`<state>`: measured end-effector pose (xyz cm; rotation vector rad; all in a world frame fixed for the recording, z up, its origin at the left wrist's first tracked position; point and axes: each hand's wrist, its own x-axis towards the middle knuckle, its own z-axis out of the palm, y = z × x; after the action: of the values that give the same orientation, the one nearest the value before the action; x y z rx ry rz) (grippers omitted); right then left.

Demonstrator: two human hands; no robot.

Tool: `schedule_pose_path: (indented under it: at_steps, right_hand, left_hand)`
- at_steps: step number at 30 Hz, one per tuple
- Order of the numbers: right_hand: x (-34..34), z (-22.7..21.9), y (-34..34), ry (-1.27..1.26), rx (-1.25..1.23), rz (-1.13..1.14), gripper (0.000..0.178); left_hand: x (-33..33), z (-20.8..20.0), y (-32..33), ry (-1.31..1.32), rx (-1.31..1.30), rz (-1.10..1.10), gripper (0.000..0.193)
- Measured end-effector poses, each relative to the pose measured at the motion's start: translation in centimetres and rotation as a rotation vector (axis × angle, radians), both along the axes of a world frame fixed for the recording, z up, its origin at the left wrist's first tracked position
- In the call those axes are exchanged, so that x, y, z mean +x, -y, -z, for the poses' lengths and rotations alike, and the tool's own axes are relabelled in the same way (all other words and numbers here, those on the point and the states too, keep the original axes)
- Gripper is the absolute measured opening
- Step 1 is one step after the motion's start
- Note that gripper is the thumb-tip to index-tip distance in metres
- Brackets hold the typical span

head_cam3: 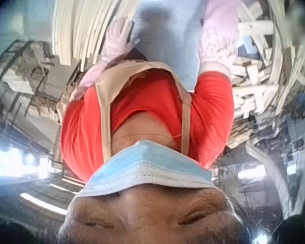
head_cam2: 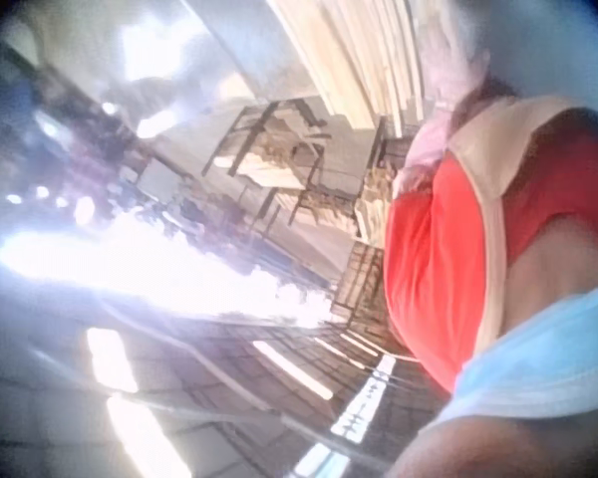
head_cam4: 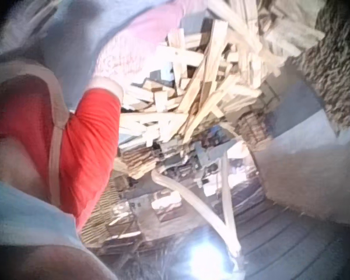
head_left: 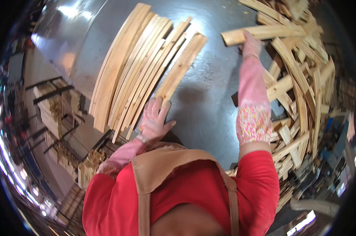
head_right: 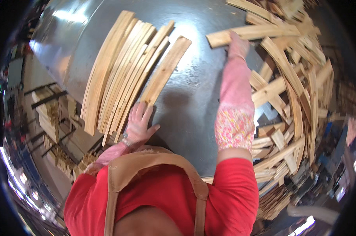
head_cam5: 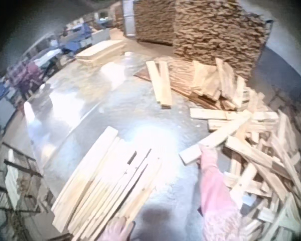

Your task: The person sorts wooden planks on a metal table, picking them up from a pile and arranging them into a neat stack. They handle the planks by hand, aligning them and occasionally moving the stack to the side.

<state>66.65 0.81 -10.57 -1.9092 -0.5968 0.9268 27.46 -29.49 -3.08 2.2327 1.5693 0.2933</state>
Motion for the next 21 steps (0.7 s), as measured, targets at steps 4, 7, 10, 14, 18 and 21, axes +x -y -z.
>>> schedule_pose_path:
  at_steps: [4,7,10,14,18,21]
  right_hand:
    - [3.0,2.4,6.7,-0.085,0.131,-0.04,0.053]
    - [2.0,2.4,14.6,0.089,0.12,-0.211,0.059]
    - [-4.1,0.0,21.7,0.193,-0.112,-0.283,0.063]
    - [-15.1,-1.0,29.2,0.261,-0.429,-0.514,0.078]
    - [-25.8,-1.1,33.3,0.375,-0.162,-0.841,0.085]
    - [-35.1,8.8,34.9,0.17,0.326,-0.883,0.051]
  left_hand:
    - [-0.2,3.7,-1.4,0.003,-0.173,-0.19,0.077]
    - [0.6,2.8,-3.1,0.386,-0.342,-0.252,0.074]
    - [0.8,3.3,-5.2,1.023,-0.839,-0.395,0.076]
    - [0.6,0.5,-7.6,1.383,-1.099,-0.366,0.083]
    - [-1.2,-2.9,-6.7,1.575,-1.132,-0.336,0.084]
    - [-0.7,-4.9,-7.1,1.779,-1.226,-0.259,0.086]
